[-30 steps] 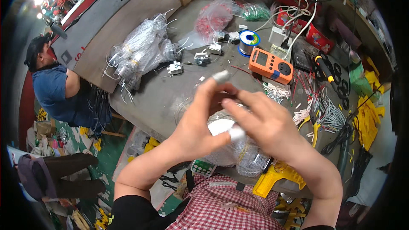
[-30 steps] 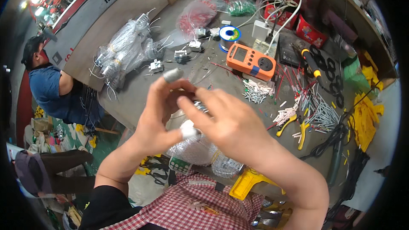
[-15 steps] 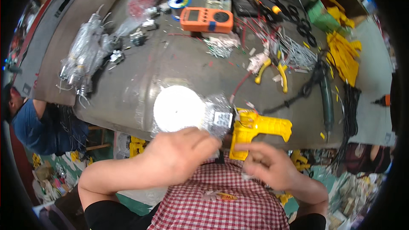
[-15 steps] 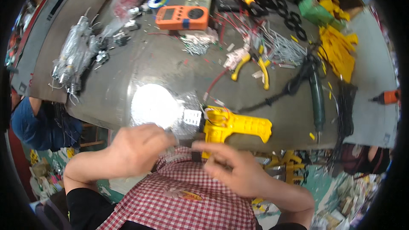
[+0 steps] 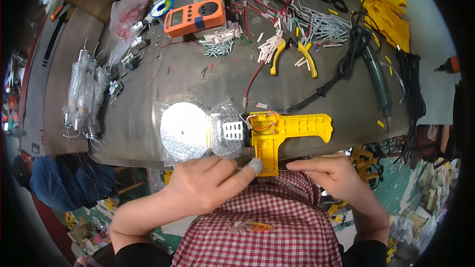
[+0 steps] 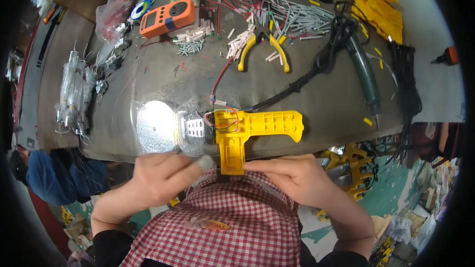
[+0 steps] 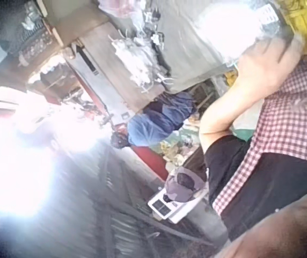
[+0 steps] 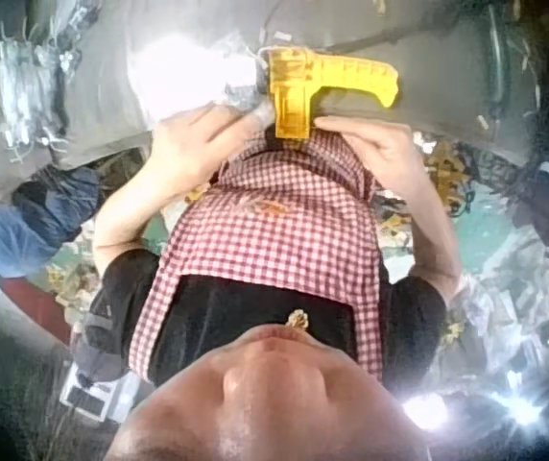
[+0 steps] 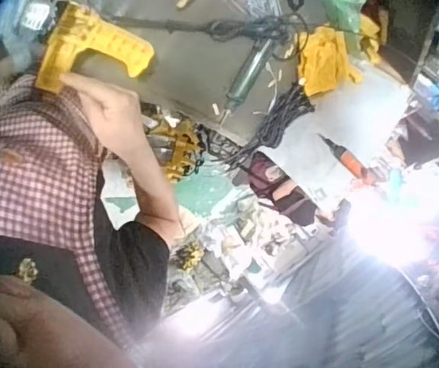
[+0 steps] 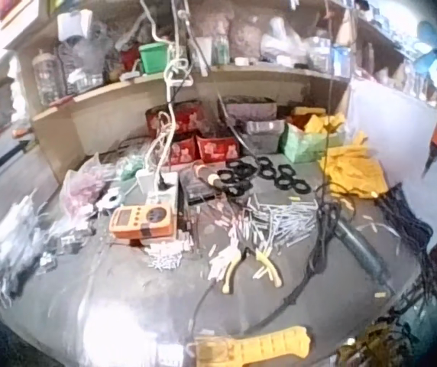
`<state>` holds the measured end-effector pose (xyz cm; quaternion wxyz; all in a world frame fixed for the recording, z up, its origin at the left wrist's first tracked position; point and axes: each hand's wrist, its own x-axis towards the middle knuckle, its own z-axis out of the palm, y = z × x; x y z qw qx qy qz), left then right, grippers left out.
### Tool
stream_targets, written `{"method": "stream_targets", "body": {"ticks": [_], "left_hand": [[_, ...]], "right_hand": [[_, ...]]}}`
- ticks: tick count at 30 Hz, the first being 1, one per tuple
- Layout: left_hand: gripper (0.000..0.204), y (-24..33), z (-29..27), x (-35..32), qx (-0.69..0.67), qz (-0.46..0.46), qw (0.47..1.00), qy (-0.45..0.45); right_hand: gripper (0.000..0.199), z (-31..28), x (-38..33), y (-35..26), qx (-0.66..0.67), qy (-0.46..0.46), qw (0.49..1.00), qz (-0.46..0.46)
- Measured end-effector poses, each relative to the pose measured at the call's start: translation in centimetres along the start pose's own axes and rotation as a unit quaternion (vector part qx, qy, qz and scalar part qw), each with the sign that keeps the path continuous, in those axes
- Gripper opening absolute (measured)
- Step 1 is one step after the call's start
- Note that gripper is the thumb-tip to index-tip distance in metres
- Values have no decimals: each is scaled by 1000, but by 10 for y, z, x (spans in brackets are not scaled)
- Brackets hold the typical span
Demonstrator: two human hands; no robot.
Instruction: Assembling and wiring components into a yellow handheld electronic device casing.
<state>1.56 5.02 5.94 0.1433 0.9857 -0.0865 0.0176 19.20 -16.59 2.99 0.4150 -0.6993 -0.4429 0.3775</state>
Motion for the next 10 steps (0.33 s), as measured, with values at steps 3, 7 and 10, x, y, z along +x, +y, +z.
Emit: {"method": "stream_targets", "body": {"ticks": [3,7,10], "left_hand": [[38,-6,18,-1,-61,15,998,10],[36,-29,25,5,-124,-106,979,120],[60,-41,38,9,-153,-214,944,198]], "right_hand": [[29,2,-5,5,-64,-26,998,-14],[29,-13,-11,13,59,88,987,119],[29,-13,-19,29,62,124,981,138]]}}
